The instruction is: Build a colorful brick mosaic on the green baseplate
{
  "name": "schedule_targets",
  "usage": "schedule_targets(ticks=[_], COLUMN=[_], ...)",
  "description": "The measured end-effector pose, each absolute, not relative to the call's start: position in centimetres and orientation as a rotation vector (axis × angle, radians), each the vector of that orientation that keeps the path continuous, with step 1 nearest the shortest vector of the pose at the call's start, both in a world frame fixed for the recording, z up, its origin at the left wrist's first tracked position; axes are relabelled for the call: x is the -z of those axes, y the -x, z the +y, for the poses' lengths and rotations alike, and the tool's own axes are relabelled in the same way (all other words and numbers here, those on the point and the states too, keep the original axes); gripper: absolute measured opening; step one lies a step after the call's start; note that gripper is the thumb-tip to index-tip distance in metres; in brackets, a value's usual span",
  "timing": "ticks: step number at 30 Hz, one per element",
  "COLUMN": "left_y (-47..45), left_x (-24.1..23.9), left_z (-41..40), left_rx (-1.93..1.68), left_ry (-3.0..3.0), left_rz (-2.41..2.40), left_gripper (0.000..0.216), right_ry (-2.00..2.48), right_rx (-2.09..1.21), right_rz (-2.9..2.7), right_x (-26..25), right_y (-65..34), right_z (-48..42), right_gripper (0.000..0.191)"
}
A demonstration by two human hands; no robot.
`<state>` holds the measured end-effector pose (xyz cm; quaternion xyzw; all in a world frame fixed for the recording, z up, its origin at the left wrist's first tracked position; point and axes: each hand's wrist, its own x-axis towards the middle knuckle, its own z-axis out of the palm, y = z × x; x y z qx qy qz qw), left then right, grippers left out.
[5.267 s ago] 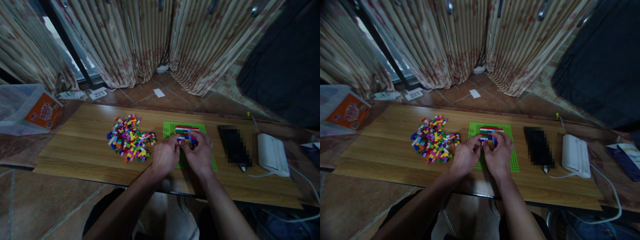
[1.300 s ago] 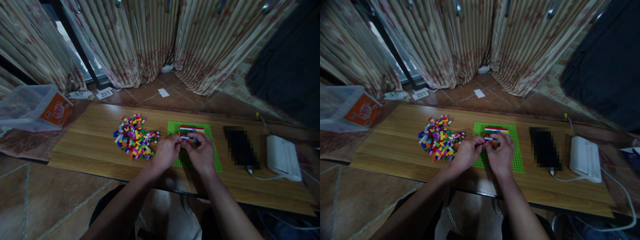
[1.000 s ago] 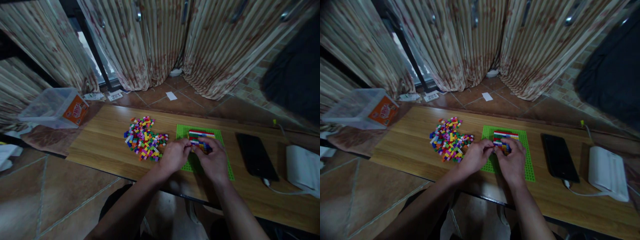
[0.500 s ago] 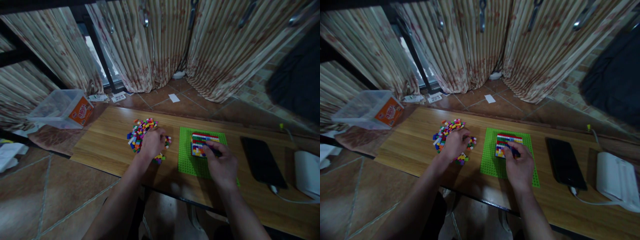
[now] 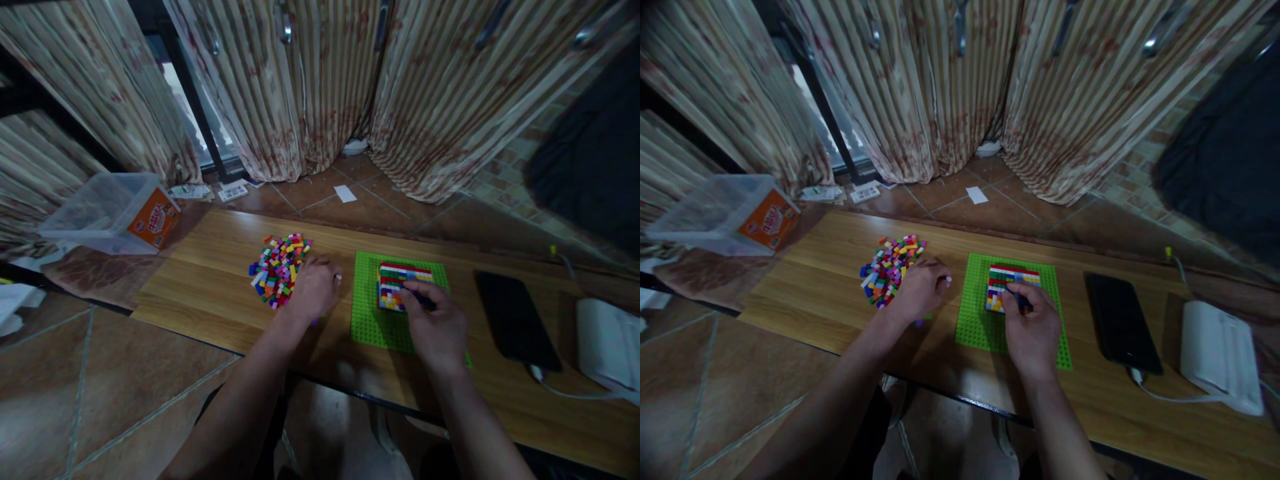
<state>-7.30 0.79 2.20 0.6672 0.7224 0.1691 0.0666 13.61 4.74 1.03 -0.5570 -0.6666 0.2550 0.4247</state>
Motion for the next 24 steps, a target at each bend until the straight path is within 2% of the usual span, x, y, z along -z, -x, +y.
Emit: schedule_targets(ticks=[11,15,19,24], left_y=[7.2,7.3,6.3,2.7], left_x=[-2.3,-2.4,-2.7,-2.4], left_z=[0.8,1.1,1.0,0.5], left_rx=[-0.536,-0.767,-1.168,-1.359], left_ry=[-1.946,-1.953,-1.768,-1.352], left_rz=[2.17,2.133,1.836,1.298], left_gripper=[0.013,0.015,0.014,0.012], right_ry=[1.357,1.327,1.24,1.119], right_rx=[-0.668,-0.639,-0.647,-0.862], right_rz=[-1.664,-1.616,-1.55,-1.574], right_x=[-0.9,-1.2,-1.6,-2.1], right_y=[-13.7,-14.0,-14.4,-14.3], right_z=[4.8,5.0,5.1,4.4], right_gripper=[0.023,0.02,0.02,0.021])
